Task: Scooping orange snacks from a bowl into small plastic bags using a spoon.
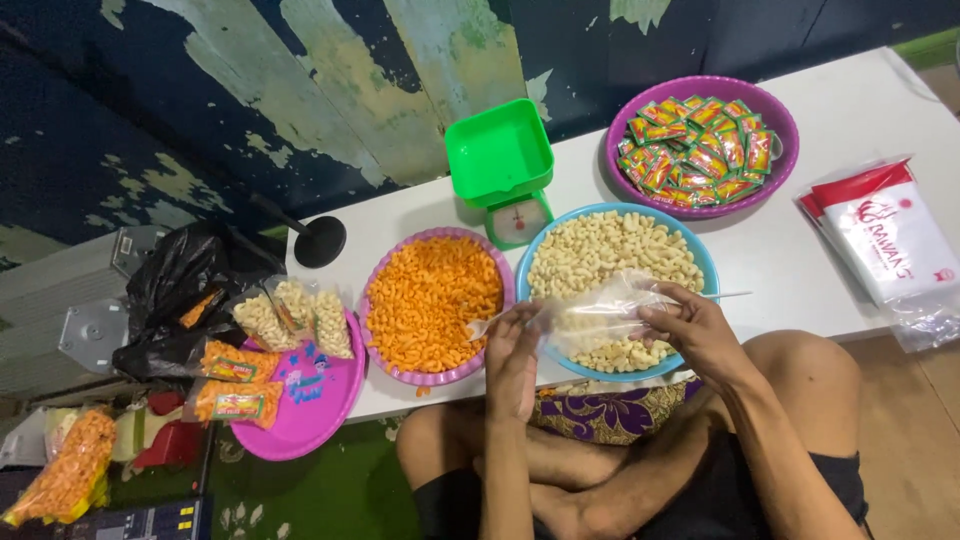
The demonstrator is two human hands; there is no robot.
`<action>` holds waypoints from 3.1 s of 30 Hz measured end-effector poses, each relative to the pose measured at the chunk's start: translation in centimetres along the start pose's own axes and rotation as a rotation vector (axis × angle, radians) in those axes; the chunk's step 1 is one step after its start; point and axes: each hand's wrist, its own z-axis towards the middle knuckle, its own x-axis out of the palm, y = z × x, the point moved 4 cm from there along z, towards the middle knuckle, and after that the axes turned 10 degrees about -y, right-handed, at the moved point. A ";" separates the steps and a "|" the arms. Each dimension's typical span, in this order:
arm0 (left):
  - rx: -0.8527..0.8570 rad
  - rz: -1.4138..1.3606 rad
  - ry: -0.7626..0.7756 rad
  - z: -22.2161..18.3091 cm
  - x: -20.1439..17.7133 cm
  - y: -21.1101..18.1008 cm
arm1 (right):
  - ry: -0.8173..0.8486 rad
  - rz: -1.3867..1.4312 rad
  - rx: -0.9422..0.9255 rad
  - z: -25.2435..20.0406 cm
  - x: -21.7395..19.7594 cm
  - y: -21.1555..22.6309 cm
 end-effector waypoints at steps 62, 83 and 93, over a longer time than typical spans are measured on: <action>-0.034 0.340 -0.090 -2.6 -2.3 1.2 | 0.240 0.117 0.282 -4.3 7.4 -3.8; -0.152 0.461 -0.396 -2.0 -11.9 -1.1 | 0.058 -0.466 0.104 -1.9 13.5 -4.3; 0.237 0.479 -0.605 -3.2 -13.8 -12.3 | 0.125 -1.033 -0.219 5.4 17.7 -9.6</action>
